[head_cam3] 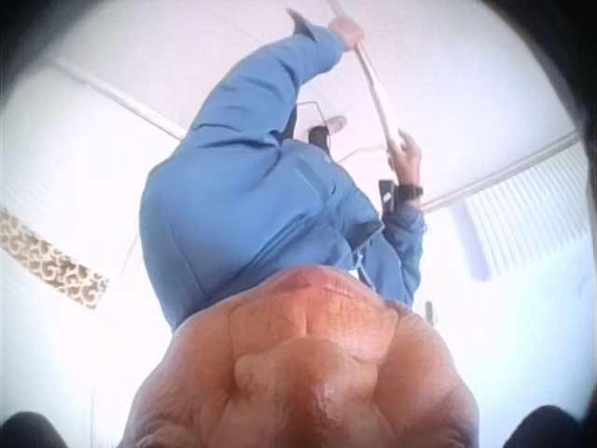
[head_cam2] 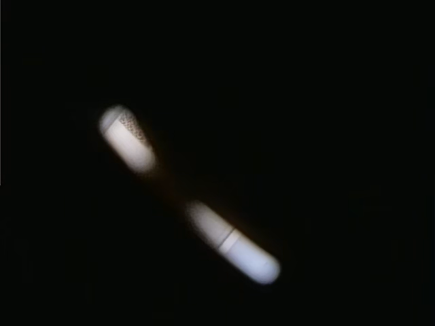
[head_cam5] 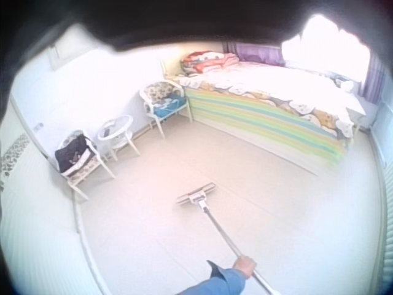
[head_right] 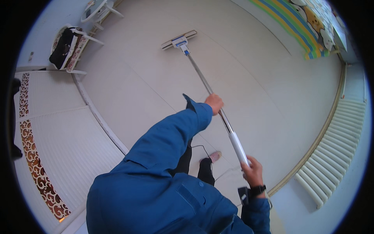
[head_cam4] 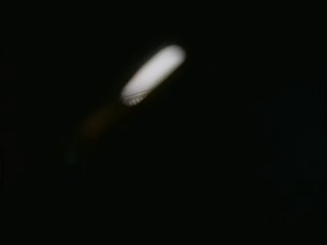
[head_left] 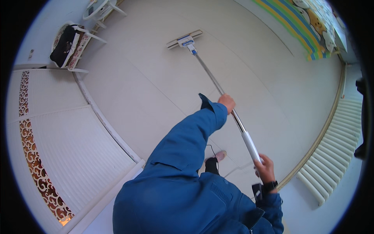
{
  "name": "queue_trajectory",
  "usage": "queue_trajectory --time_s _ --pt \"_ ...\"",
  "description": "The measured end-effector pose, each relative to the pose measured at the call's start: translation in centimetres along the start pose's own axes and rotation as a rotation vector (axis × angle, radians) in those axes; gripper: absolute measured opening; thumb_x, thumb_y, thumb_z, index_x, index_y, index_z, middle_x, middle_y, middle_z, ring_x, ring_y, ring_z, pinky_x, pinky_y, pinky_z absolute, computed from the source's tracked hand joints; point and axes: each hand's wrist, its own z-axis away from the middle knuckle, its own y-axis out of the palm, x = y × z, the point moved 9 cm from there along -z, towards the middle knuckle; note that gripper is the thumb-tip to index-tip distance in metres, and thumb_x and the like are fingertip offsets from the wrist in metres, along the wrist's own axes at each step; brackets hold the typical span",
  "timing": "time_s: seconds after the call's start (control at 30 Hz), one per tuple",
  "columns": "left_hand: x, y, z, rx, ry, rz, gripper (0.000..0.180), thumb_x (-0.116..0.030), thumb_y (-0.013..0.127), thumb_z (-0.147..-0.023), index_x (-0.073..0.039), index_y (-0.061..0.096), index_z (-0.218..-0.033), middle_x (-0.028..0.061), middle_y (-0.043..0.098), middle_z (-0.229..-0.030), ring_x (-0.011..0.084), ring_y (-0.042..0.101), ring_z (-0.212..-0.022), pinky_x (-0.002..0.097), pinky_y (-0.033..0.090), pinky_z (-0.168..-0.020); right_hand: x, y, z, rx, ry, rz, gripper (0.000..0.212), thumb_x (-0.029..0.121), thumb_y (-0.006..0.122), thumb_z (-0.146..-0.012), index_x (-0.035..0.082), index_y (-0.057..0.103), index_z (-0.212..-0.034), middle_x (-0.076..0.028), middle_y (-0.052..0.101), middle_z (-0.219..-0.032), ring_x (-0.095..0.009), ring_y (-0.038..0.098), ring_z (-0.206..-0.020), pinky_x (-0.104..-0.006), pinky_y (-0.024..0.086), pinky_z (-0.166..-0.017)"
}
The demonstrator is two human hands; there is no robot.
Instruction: The person uses a corded electric floor mop to clean a tiled floor in a bedroom. They move the mop back and forth across the floor, navigating around furniture and a radiator, and continue into the adjacent hallway.
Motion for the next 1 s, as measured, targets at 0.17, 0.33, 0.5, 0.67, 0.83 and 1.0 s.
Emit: queue_trajectory --time_s 0.17,0.33,0.5,0.67,0.83,1.0 --pt "15.5 -4.4 4.7 -0.132 -0.334 0.122 0.017 -0.006 0.063 -0.068 -0.012 0.064 -0.083 0.0093 0.060 -0.096 0.0284 0.054 -0.098 0.0375 0.044 -0.083 11.0 11.4 -8.5 0.078 -0.187 0.139 0.035 0.018 0.065 -0.081 -0.001 0.060 -0.110 -0.006 0.059 -0.065 -0.011 0.054 -0.049 -0.0259 0.044 -0.043" --pt "17.3 -4.5 10.8 -0.363 -0.234 0.207 0.018 -0.007 0.064 -0.068 -0.011 0.061 -0.086 0.0100 0.057 -0.097 0.0302 0.050 -0.101 0.0403 0.041 -0.087 10.9 14.3 -5.2 0.098 -0.400 0.299 0.037 0.019 0.066 -0.079 -0.002 0.060 -0.108 -0.017 0.066 -0.074 -0.023 0.064 -0.061 -0.0331 0.052 -0.058" --pt "7.1 3.4 13.0 -0.126 -0.226 0.178 0.012 -0.019 0.060 -0.074 -0.013 0.063 -0.083 0.0104 0.060 -0.085 0.0303 0.054 -0.091 0.0419 0.040 -0.083 -0.4 6.7 4.6 0.086 -0.239 0.287 0.038 0.013 0.065 -0.078 -0.001 0.059 -0.112 -0.015 0.066 -0.091 -0.019 0.064 -0.081 -0.0307 0.051 -0.073" --pt "-17.9 9.4 17.9 0.076 0.088 0.210 0.006 -0.016 0.059 -0.073 -0.016 0.063 -0.077 0.0112 0.064 -0.080 0.0302 0.061 -0.083 0.0439 0.042 -0.075 -17.0 -4.1 19.1 -0.009 0.105 0.123 0.042 0.013 0.068 -0.073 0.001 0.060 -0.113 -0.003 0.060 -0.073 -0.008 0.053 -0.056 -0.0227 0.042 -0.047" --pt "-43.6 7.6 24.3 0.318 0.410 0.478 0.004 -0.015 0.065 -0.068 -0.012 0.066 -0.071 0.0123 0.066 -0.074 0.0325 0.065 -0.076 0.0425 0.049 -0.066 -28.9 -16.6 37.2 -0.122 0.260 0.182 0.039 0.010 0.066 -0.071 -0.002 0.060 -0.108 -0.004 0.058 -0.069 -0.010 0.052 -0.050 -0.0245 0.039 -0.042" --pt "-55.6 2.0 29.0 0.345 0.775 0.706 0.023 -0.031 0.076 -0.067 -0.012 0.063 -0.071 0.0099 0.065 -0.074 0.0315 0.063 -0.076 0.0429 0.049 -0.065 -31.6 -23.3 51.7 -0.411 0.340 0.478 0.042 0.013 0.066 -0.078 0.002 0.057 -0.117 -0.015 0.054 -0.107 -0.015 0.052 -0.077 -0.0272 0.046 -0.062"
